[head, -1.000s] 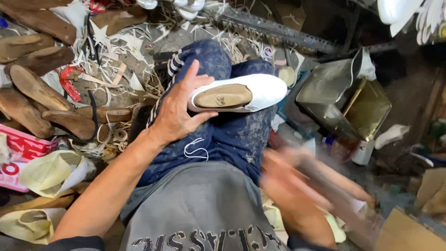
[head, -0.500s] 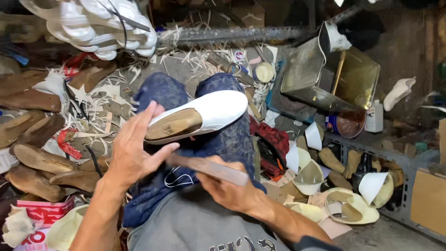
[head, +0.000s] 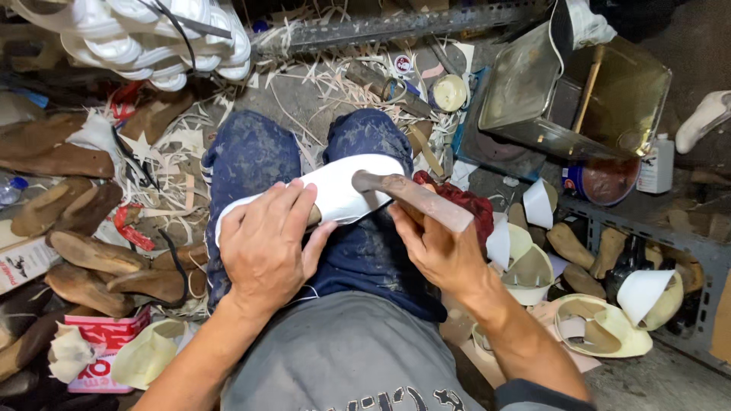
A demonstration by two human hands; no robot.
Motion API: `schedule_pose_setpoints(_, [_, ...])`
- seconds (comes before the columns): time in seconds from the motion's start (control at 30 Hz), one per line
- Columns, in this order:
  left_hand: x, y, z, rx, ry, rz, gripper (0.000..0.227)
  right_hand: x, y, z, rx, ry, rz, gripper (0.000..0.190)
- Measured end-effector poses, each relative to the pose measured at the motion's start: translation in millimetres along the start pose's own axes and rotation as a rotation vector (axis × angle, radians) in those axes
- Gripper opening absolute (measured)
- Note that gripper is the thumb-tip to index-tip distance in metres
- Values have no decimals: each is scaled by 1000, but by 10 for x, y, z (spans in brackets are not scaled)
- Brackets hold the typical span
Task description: The person assembles a white shoe by pulling material over a last with pliers and securing it with a hammer. They handle a shoe last, white shoe upper material, and tools in a cluttered workshop environment.
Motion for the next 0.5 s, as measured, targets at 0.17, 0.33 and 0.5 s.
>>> schedule_pose_setpoints(0.17, [56, 37, -12, 18, -21, -28, 43, -13, 220, -308, -130, 270, -224, 27])
schedule_pose_setpoints(0.33, [59, 25, -53, 43, -53, -29, 43, -254, -271, 52, -177, 58, -40, 32])
schedule_pose_setpoints(0.5, [84, 49, -46, 23, -33, -7, 45, -136, -303, 100, -42, 31, 63, 37])
Point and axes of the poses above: each hand's wrist, its own y-axis away from the middle knuckle, its own x-axis out of the palm, z = x × y, the point moved 5 cm from there along -y, towards the middle knuckle, and after that the axes turned 8 degrees about z, right-handed, at the moved point
